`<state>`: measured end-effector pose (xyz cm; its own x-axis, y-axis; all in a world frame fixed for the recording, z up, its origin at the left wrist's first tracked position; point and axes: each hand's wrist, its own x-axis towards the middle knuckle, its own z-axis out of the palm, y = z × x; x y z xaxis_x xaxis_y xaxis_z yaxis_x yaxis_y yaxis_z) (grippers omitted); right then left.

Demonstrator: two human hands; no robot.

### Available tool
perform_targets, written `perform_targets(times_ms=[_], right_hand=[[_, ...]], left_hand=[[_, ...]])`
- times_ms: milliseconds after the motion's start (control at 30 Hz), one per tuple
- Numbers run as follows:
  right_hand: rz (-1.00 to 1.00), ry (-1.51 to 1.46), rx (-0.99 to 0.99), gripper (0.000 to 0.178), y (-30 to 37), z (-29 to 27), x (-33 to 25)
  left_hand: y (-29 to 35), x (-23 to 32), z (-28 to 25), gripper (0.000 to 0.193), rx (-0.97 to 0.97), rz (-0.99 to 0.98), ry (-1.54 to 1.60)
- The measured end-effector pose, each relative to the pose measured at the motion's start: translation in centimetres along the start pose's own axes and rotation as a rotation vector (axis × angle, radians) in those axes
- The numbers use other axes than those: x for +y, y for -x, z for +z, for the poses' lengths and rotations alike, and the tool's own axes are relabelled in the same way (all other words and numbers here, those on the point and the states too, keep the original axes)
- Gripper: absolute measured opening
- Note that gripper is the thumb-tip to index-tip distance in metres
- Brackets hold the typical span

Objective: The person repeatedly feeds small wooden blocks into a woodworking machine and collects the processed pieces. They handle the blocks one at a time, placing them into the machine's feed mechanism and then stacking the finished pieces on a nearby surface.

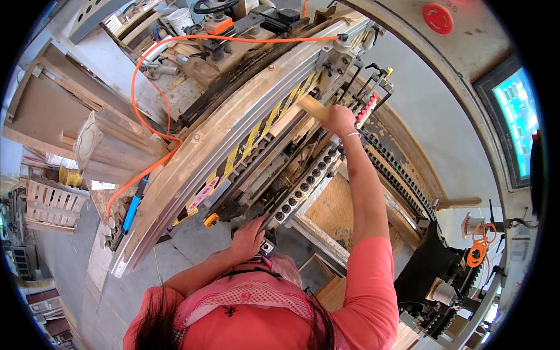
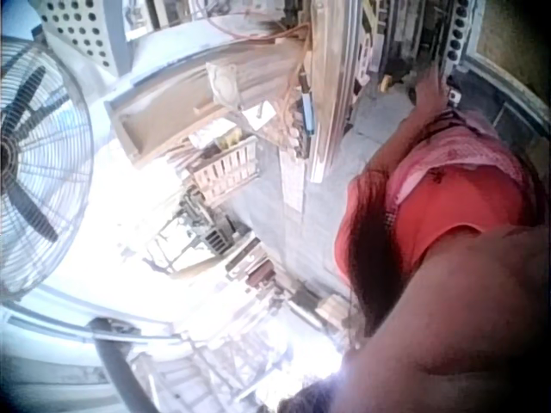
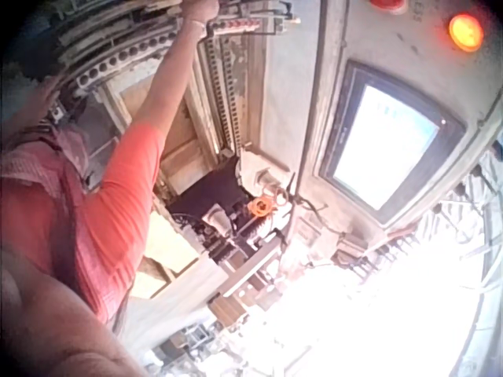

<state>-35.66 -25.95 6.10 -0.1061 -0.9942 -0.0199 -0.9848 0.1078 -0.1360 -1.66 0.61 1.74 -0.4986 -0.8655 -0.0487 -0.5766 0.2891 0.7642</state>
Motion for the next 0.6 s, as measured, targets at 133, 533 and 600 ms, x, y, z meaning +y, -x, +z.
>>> perform_targets(times_ms=[133, 533, 600], right_hand=[[0.053, -0.036, -0.020, 0.035, -0.12, -0.06, -0.19], [0.102, -0.023, -0.019, 0.039, -0.06, -0.17, -0.73], [0.095, -0.029, -0.014, 0.039, 0.02, -0.37, -0.86]], left_hand=[[0.00, 0.00, 0.02, 0.042, -0.024, -0.009, -0.006], [-0.19, -0.06, -0.06, 0.040, -0.012, -0.003, 0.048], [-0.20, 0.04, -0.11, 0.040, -0.013, -0.010, 0.056]])
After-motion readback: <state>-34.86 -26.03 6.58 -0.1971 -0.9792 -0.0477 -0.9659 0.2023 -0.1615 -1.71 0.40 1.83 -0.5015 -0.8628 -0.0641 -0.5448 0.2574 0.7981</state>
